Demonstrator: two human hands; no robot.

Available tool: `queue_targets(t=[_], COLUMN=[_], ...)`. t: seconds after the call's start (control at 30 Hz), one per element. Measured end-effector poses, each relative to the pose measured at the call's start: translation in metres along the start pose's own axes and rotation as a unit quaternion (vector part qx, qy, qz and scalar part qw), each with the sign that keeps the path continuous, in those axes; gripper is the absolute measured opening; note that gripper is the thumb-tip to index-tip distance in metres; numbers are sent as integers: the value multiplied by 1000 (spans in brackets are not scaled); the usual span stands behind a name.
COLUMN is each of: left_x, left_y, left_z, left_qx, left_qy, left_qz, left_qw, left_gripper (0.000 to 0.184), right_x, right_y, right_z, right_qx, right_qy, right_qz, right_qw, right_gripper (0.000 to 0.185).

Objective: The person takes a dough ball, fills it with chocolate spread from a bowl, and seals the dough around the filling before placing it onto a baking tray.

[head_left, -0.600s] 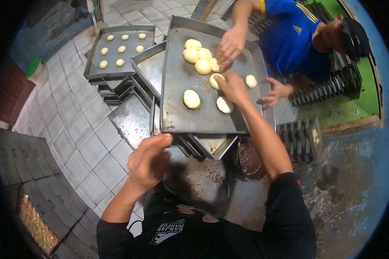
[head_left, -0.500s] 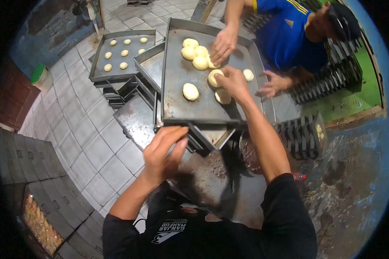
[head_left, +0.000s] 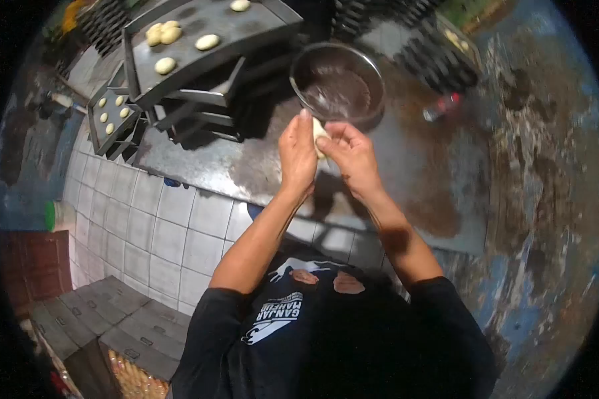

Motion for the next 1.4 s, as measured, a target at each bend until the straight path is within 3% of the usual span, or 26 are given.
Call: queue_targets(t=[0.03,0.1,0.17,0.2,0.23,0.3,0.33,0.37,0.43,0.47,0.53,0.57,0.63,0.67,0.73,0.77,0.83,0.87,0.93,0.97,1.07,1.13,1.27,1.33,1.37,1.4], left_x=[15,36,52,76,109,178,172,166,176,180,182,180,165,160,146,138,131,132,129,125,131,126,136,146,153,158], left_y=[12,33,57,68,75,93,108,127,133,128,112,101,70,55,21,1,-32,-46,-74,-88,-126,-150,-178,-182,-182,-183], left_z=[-11,-23,-20,-4,20,75,68,64,79,85,92,89,76,71,61,57,64,72,79,75,74,61,68,85,94,98], left_qx=[32,66,82,40,42,79,138,196,219,221,149,150,149,153,148,148,136,140,144,159,159,140,114,113,114,116], left_qy=[-18,-40,-44,-27,-36,-253,-274,-295,-311,-314,-214,-213,-142,-152,-152,-154,-203,-222,-256,-251,-268,-292,-328,-350,-344,-337], left_qz=[26,51,45,112,116,172,181,191,168,168,276,277,235,250,226,197,211,207,187,177,120,131,135,127,151,171], left_qw=[999,996,995,992,992,949,934,915,909,908,925,925,950,944,951,957,946,943,937,938,943,937,928,921,920,919], left_gripper=[41,43,48,48,48,40,38,37,45,45,50,50,62,77,78,79,60,56,50,49,54,58,63,61,58,55], right_x=[-5,-14,-21,-28,-41,-85,-123,-121,-116,-120,-147,-158,-195,-223,-253,-258,-264,-241,-152,-118,-104,-118,-206,-209,-221,-229], right_y=[15,48,64,70,74,79,83,89,84,66,3,-28,-80,-96,-113,-118,-114,-115,-127,-142,-205,-241,-266,-267,-267,-272], right_z=[12,31,60,71,76,94,89,64,33,37,84,109,139,147,133,129,107,108,106,117,153,159,190,193,195,195], right_qx=[-12,30,-7,-38,-41,-137,-105,2,109,106,-8,-83,-128,-125,-51,-47,99,100,75,74,44,149,226,184,189,199], right_qy=[-77,-27,-49,-64,-73,198,302,378,466,464,231,285,481,483,643,646,513,517,383,426,481,727,698,609,608,505], right_qz=[4,-30,-19,-6,-8,-10,39,3,220,221,-3,-9,24,20,109,104,-108,-116,36,10,-17,-83,-123,-42,-46,-108], right_qw=[997,999,999,997,996,970,947,926,850,852,973,955,867,866,756,755,846,842,920,902,876,665,668,770,770,833], right_gripper=[33,38,35,32,32,29,25,22,21,21,22,20,16,16,13,13,13,13,14,15,12,17,17,17,17,17])
Point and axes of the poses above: each hand's wrist, its own y-axis away from the middle knuckle, its own z-axis out of the back of the hand, x = y × z, the point moved 7 cm from there along -y, towards the middle knuckle, and after that the axes turned 5 degrees about -z, right-handed, at the moved point
